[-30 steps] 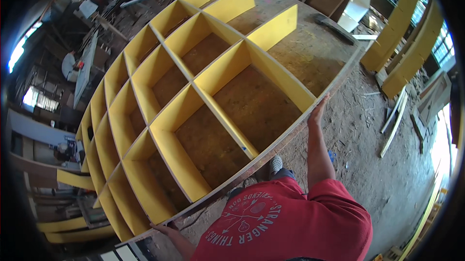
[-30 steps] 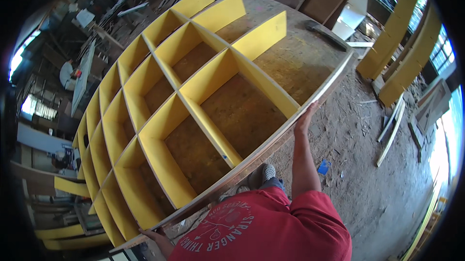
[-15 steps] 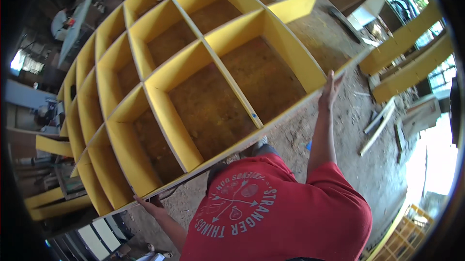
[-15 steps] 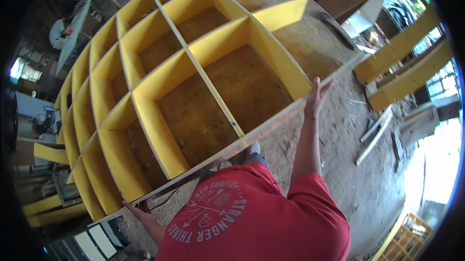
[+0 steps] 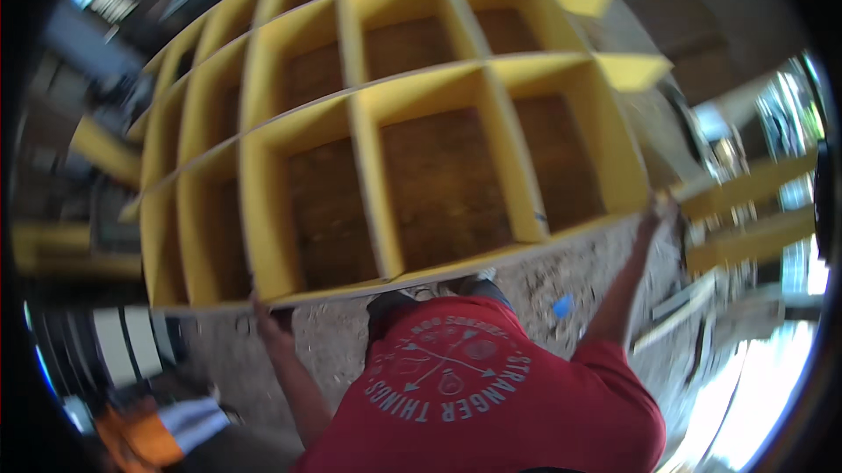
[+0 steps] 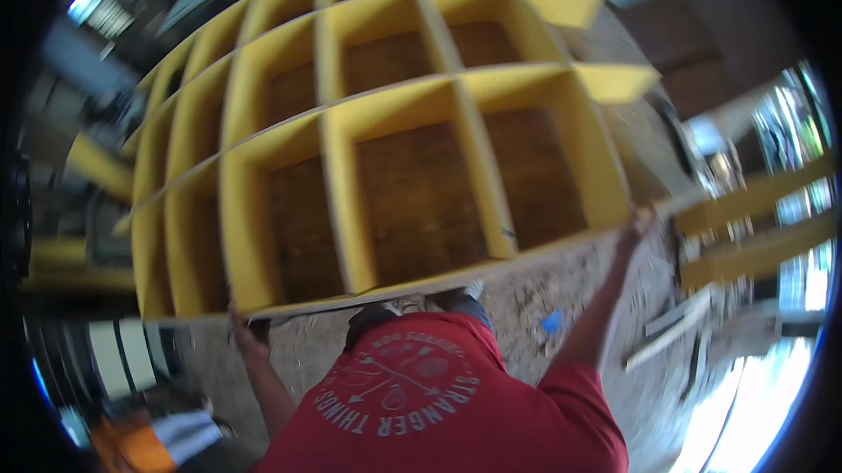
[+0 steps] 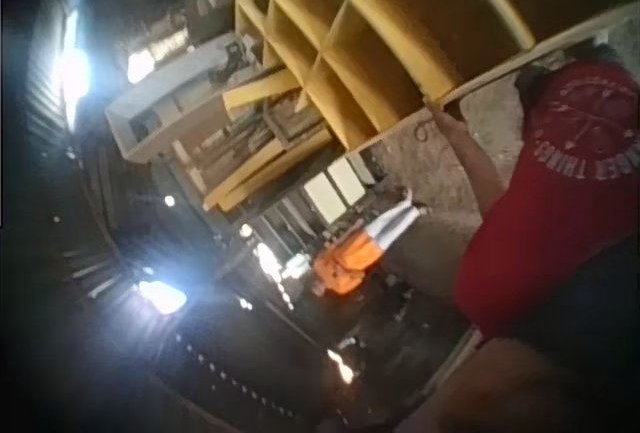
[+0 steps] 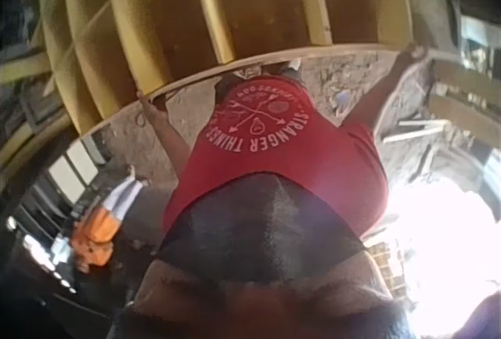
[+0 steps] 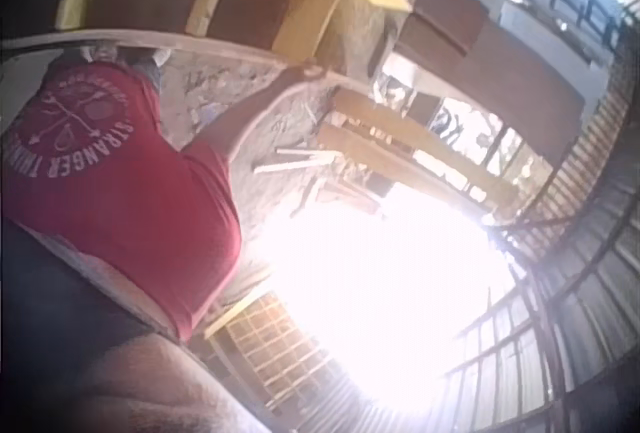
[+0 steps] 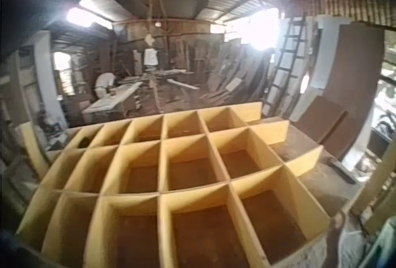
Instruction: The person positions a wooden board along the side of a wooden shelf unit and secures it in place by hammering nails with a hammer.
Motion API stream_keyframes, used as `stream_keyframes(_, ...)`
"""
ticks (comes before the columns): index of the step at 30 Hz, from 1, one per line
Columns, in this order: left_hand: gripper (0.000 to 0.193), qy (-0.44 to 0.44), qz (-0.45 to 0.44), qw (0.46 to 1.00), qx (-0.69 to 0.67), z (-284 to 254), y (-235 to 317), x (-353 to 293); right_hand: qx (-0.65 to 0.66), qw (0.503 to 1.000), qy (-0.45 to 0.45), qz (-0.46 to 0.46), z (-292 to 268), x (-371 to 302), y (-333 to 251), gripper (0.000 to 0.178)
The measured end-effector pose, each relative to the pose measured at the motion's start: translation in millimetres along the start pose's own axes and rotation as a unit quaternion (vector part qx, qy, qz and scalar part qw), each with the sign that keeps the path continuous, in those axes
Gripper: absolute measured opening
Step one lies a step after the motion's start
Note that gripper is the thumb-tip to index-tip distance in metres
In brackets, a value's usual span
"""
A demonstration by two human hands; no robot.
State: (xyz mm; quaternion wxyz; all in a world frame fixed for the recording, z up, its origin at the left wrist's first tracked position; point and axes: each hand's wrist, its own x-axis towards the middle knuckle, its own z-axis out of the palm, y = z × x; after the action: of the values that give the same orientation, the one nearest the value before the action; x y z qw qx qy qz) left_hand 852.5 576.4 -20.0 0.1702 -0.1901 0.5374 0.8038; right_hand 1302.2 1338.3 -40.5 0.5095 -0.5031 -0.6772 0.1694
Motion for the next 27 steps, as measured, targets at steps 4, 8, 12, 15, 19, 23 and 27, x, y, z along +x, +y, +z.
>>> stream_keyframes(4, 0.056, 0.040, 0.039, 0.998, 0.005, -20.6, 10.6, 13.8, -0.159, 0.980, 0.039, -0.114, 29.6, -35.0, -108.3, 0.052)
stream_keyframes(8, 0.052, 0.050, 0.049, 0.998, 0.007, -48.2, -1.8, 25.7, -0.104, 0.979, -0.048, -0.170, 81.0, -109.3, -271.8, 0.043)
stream_keyframes(12, 0.054, 0.097, 0.107, 0.987, -0.077, -64.2, 15.5, 24.7, 0.051, 0.920, -0.321, -0.217, 113.9, -212.2, -419.1, 0.037)
stream_keyframes(15, 0.063, 0.106, 0.168, 0.976, -0.092, -96.4, 28.2, 47.4, 0.120, 0.865, -0.435, -0.222, 125.0, -285.3, -479.8, 0.035)
stream_keyframes(19, 0.072, 0.135, 0.189, 0.970, -0.078, -126.4, 67.8, 78.9, 0.150, 0.803, -0.539, -0.206, 124.4, -361.7, -524.6, 0.038)
stream_keyframes(23, 0.072, 0.168, 0.186, 0.965, -0.079, -153.2, 106.9, 101.6, 0.166, 0.775, -0.577, -0.197, 121.2, -418.4, -544.3, 0.041)
stream_keyframes(27, 0.075, 0.203, 0.218, 0.949, -0.102, -209.4, 120.0, 136.0, 0.131, 0.771, -0.560, -0.275, 128.6, -449.7, -547.9, 0.041)
